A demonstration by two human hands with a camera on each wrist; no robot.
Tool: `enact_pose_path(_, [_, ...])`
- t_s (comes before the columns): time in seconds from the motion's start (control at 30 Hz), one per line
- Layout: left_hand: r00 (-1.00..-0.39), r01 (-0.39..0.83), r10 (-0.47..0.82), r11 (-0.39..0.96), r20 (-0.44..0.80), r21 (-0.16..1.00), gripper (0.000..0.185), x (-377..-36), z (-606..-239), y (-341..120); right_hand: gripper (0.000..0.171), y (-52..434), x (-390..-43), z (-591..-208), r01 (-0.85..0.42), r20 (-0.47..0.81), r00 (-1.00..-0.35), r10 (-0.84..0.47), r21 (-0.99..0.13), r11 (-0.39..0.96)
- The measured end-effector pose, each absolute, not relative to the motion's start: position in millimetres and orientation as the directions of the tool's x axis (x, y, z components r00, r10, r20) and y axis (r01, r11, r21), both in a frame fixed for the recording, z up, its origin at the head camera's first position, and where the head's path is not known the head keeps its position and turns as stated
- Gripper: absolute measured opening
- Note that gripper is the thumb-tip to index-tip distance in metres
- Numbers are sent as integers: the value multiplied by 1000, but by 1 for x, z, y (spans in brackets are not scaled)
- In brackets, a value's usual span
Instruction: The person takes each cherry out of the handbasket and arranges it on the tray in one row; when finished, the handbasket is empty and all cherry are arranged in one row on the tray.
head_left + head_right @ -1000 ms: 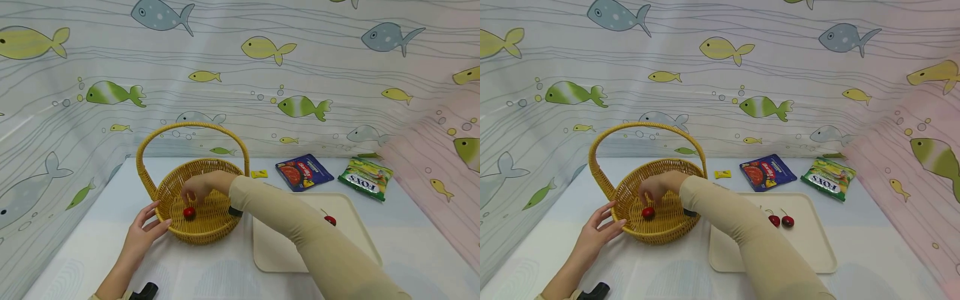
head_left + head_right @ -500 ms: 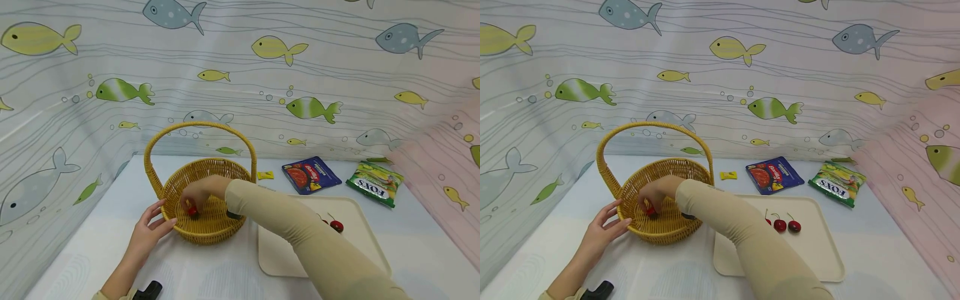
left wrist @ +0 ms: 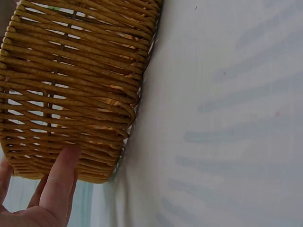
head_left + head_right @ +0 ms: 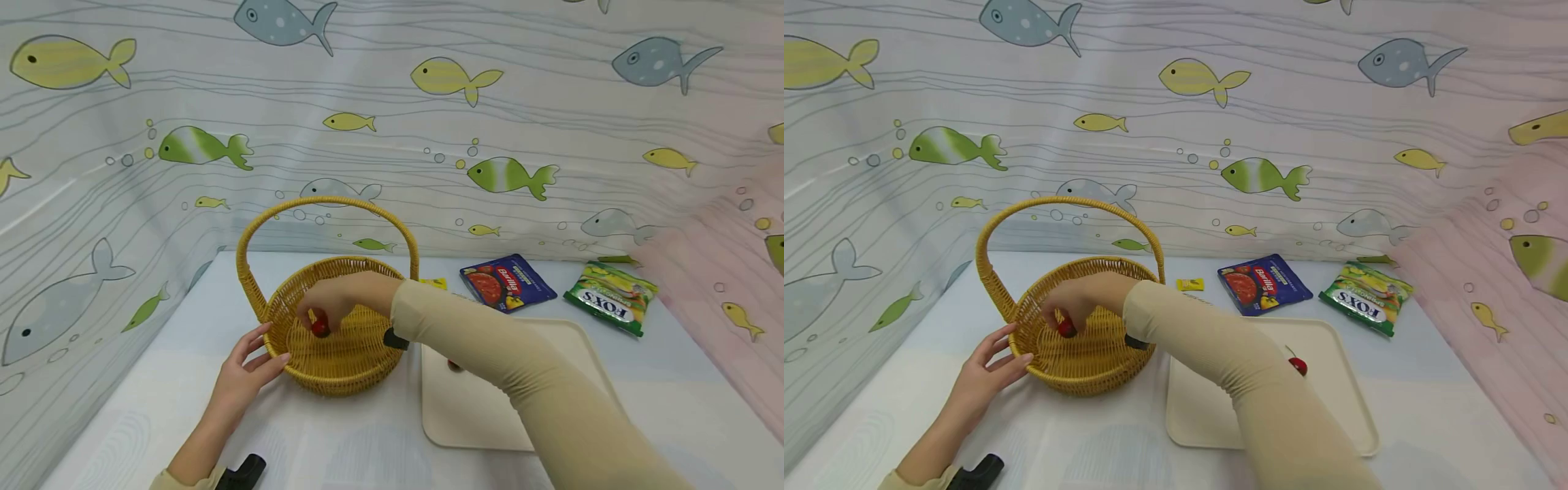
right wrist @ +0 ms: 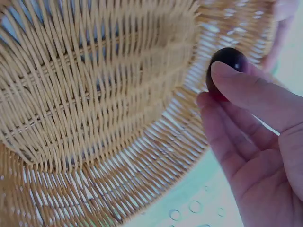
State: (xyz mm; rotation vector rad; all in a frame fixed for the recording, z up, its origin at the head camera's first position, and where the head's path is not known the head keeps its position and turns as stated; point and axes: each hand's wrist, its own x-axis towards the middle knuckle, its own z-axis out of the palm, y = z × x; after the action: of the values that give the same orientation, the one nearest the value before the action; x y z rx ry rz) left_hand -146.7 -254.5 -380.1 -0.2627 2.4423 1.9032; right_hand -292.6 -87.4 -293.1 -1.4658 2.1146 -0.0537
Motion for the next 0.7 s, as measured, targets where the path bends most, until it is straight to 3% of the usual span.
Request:
enact_pose_path(0.4, [-983,-168,-112,229,-145,959,75,-148,-382,-253,29,-22,-258,-267,-870,-179,-200,-963,-420,258])
enact_pose_path(0.57, [-983,-170,-107,225,-149,959,77,-148,-382,-253,27,8,-247,-269,-869,-100,-211,-972,-435,234])
enact_pose_path(0.7, [-983,-172,-103,218,-152,961,76,-147,-382,-252,26,33,-239,-272,-848,-67,-262,-963,-461,262])
